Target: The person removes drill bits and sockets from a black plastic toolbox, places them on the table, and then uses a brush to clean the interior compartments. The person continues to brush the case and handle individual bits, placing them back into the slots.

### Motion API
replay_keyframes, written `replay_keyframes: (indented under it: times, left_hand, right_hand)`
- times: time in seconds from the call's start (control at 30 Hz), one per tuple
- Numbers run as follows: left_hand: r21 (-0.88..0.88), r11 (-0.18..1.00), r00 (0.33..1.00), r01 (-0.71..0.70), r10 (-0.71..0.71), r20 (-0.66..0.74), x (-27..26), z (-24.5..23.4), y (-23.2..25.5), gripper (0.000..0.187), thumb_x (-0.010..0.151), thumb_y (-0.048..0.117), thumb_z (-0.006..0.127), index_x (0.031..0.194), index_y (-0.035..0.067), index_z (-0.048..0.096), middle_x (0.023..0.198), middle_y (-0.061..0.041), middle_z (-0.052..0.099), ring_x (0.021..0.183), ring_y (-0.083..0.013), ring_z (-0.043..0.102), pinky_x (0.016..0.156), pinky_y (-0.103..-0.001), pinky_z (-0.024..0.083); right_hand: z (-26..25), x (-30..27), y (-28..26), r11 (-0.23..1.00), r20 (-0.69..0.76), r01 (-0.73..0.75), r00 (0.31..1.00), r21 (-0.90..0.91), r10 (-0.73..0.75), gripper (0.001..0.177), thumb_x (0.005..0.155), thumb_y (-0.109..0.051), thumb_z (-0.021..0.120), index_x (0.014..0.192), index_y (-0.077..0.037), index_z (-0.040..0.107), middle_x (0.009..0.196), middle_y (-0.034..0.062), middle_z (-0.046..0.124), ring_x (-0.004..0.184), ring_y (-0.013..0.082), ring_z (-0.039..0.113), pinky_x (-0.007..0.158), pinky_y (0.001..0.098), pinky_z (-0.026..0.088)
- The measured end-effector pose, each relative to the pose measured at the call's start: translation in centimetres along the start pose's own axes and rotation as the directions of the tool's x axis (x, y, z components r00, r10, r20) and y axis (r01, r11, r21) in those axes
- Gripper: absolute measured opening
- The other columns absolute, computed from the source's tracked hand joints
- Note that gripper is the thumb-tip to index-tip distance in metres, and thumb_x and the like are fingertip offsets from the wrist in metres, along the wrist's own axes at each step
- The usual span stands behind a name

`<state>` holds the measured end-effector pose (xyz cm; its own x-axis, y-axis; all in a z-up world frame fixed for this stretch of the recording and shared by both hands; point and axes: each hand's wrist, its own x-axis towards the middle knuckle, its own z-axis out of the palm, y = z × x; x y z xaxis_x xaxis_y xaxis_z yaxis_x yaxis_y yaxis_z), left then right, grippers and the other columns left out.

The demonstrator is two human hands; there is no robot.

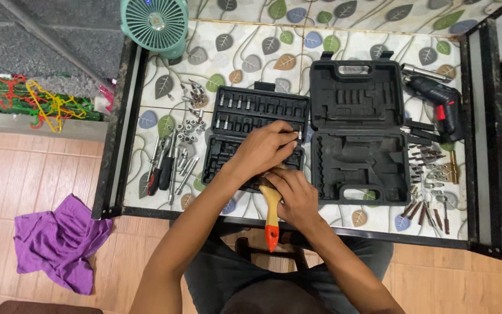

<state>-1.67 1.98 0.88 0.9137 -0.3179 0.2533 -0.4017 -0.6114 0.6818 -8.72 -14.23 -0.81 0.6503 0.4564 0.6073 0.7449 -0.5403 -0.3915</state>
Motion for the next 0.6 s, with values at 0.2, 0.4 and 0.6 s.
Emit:
replay_keyframes:
  times: [0.2,0.4,0.6]
  left_hand:
    - [0.035,0.998,0.953,0.053,-0.040,-0.299,-5.7,-3.6,-0.4,0.022,0.093,0.017,0.072,0.113,0.007,0.077,0.109,-0.008,0.070,0.100,-0.0294,0.067,0.087,-0.039,0.054]
    - [0.269,0.894,0.827,0.358,-0.170,-0.537,-9.1,-9.0,-4.6,0.010,0.092,0.013,0.076,0.101,0.012,0.079,0.099,-0.007,0.071,0.094,-0.0294,0.064,0.084,-0.042,0.050]
    - [0.376,0.854,0.846,0.360,-0.129,-0.517,-8.3,-10.9,-7.5,0.027,0.086,0.010,0.077,0.112,0.010,0.079,0.099,-0.009,0.060,0.094,-0.0312,0.058,0.081,-0.043,0.047]
  right_hand:
    - [-0.7,0.3,-0.5,1.000,0.023,-0.028,0.999,0.012,0.028,0.035,0.083,-0.020,0.083,0.114,-0.010,0.070,0.115,0.0043,0.070,0.098,0.0227,0.067,0.073,0.0330,0.056]
    - [-1.5,1.2,-0.8,0.995,0.016,-0.077,0.997,0.064,0.076,0.034,0.080,-0.006,0.077,0.114,-0.007,0.072,0.115,0.0070,0.072,0.098,0.0242,0.070,0.077,0.0318,0.058]
    - [-2.2,2.4,-1.5,0.989,-0.028,-0.112,0.993,0.096,0.115,0.028,0.084,-0.002,0.079,0.111,-0.004,0.071,0.111,0.0098,0.074,0.097,0.0244,0.072,0.080,0.0309,0.058]
